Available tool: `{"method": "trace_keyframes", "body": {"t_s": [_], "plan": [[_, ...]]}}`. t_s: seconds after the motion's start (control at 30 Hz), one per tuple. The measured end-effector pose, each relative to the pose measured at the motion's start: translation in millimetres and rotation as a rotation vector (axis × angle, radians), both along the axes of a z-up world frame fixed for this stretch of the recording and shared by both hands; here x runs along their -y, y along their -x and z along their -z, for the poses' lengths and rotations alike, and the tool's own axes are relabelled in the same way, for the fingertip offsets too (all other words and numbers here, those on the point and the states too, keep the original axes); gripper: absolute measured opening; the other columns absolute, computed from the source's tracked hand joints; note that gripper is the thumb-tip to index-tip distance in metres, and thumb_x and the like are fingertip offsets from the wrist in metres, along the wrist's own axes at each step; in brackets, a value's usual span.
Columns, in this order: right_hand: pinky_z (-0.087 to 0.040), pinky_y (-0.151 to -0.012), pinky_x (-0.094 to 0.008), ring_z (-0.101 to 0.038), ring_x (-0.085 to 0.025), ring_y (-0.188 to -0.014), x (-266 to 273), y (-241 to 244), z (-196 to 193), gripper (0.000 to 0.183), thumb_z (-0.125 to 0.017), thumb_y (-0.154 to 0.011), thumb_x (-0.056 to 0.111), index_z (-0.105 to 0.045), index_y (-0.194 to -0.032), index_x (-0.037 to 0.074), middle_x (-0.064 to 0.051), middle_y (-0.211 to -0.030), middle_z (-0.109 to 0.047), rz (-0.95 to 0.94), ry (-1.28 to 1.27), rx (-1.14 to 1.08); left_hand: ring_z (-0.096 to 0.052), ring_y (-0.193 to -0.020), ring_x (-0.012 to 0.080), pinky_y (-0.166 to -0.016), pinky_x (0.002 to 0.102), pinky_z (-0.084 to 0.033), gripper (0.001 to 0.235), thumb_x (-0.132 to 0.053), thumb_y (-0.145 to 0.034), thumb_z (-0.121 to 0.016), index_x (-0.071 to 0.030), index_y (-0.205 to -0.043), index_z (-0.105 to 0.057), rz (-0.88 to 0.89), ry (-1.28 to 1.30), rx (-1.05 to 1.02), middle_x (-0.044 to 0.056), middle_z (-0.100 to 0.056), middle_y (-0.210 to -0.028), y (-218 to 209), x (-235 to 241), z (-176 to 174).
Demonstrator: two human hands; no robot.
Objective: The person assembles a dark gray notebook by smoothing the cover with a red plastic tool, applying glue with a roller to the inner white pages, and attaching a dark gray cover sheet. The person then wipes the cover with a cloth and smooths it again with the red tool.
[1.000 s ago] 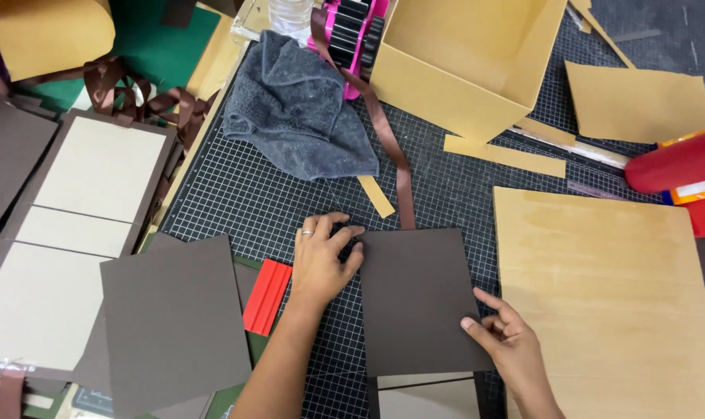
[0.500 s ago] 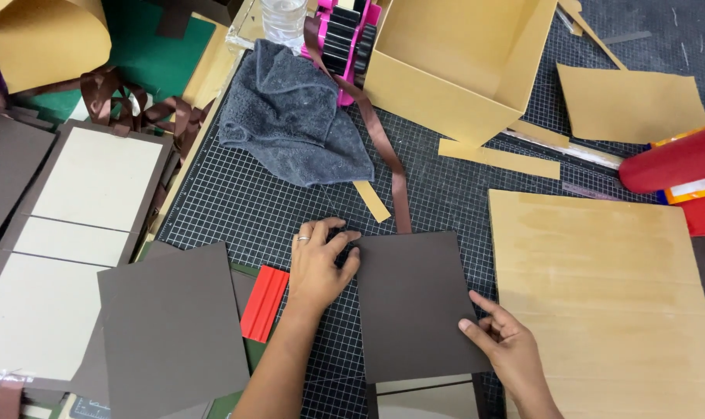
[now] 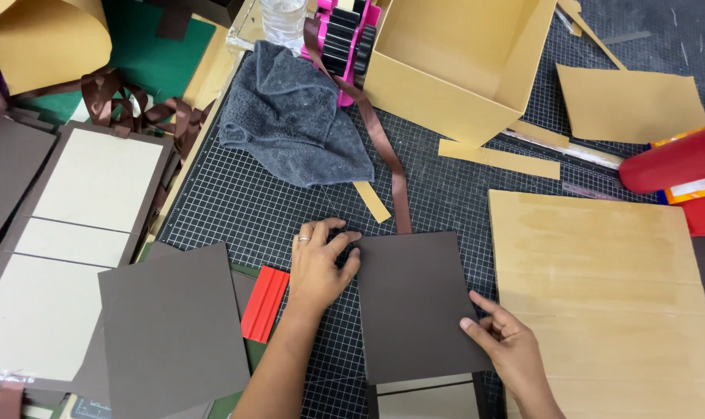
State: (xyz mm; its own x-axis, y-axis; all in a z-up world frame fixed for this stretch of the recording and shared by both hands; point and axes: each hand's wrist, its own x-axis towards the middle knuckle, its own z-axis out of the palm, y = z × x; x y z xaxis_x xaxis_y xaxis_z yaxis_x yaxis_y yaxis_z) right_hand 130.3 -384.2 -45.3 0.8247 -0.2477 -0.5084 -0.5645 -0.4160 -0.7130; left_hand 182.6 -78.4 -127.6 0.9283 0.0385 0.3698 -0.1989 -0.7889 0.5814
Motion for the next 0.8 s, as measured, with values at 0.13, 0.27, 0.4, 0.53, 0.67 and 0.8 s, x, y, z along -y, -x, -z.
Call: {"method": "trace_keyframes", "body": {"t_s": [0.13, 0.27, 0.4, 0.53, 0.67, 0.8], "plan": [[-0.032, -0.066, -0.026, -0.033, -0.011, -0.065, -2, -1, -4, 0.058, -0.078, -0.087, 0.013, -0.071, -0.143, 0.022, -0.001, -0.067, -0.041, 0.005, 0.004, -0.023, -0.054, -0.113, 0.0304, -0.081, 0.045, -0.046, 0.024, -0.029, -0.088, -0.071, -0.019, -0.109, -0.077, -0.006, -0.001, 0.018, 0.004, -0.063, -0.123, 0, 1, 0], [-0.035, -0.070, -0.027, -0.037, -0.012, -0.069, -5, -2, -8, 0.058, -0.078, -0.087, 0.013, -0.071, -0.144, 0.021, -0.002, -0.068, -0.044, 0.008, 0.009, -0.025, -0.053, -0.113, 0.0292, -0.084, 0.044, -0.045, 0.024, -0.017, -0.092, -0.062, -0.018, -0.111, -0.077, -0.003, 0.017, 0.003, 0.004, -0.063, -0.124, 0, 0, -1], [-0.033, -0.069, -0.027, -0.037, -0.013, -0.069, -6, -2, -9, 0.059, -0.078, -0.087, 0.014, -0.070, -0.145, 0.022, -0.003, -0.069, -0.044, 0.010, 0.030, -0.046, -0.053, -0.116, 0.0285, -0.087, 0.045, -0.046, 0.039, -0.003, -0.089, -0.054, -0.019, -0.120, -0.073, 0.002, 0.078, -0.064, 0.003, -0.063, -0.126, 0, -1, -2], [-0.035, -0.074, -0.025, -0.036, -0.012, -0.068, -5, 0, -6, 0.059, -0.079, -0.086, 0.012, -0.071, -0.144, 0.021, -0.002, -0.069, -0.044, 0.008, 0.012, -0.017, -0.052, -0.111, 0.0270, -0.087, 0.043, -0.044, 0.038, -0.003, -0.091, -0.054, -0.018, -0.122, -0.071, 0.014, 0.092, -0.059, 0.001, -0.066, -0.128, 0, -2, -6], [-0.035, -0.073, -0.025, -0.037, -0.013, -0.068, -5, 0, -7, 0.058, -0.079, -0.086, 0.012, -0.071, -0.143, 0.022, -0.002, -0.071, -0.042, 0.014, 0.018, -0.027, -0.053, -0.101, 0.0195, -0.086, 0.040, -0.041, 0.047, 0.001, -0.091, -0.051, -0.017, -0.133, -0.063, 0.027, 0.244, -0.137, -0.007, -0.070, -0.104, 2, -3, -17], [-0.034, -0.073, -0.028, -0.039, -0.013, -0.070, -8, -1, -11, 0.058, -0.078, -0.087, 0.015, -0.070, -0.145, 0.023, -0.004, -0.068, -0.044, -0.004, 0.050, -0.041, -0.056, -0.103, 0.0179, -0.087, 0.038, -0.039, 0.050, -0.019, -0.094, -0.069, -0.020, -0.143, -0.056, 0.049, 0.233, -0.082, -0.012, -0.077, -0.113, 3, -3, -18]]}}
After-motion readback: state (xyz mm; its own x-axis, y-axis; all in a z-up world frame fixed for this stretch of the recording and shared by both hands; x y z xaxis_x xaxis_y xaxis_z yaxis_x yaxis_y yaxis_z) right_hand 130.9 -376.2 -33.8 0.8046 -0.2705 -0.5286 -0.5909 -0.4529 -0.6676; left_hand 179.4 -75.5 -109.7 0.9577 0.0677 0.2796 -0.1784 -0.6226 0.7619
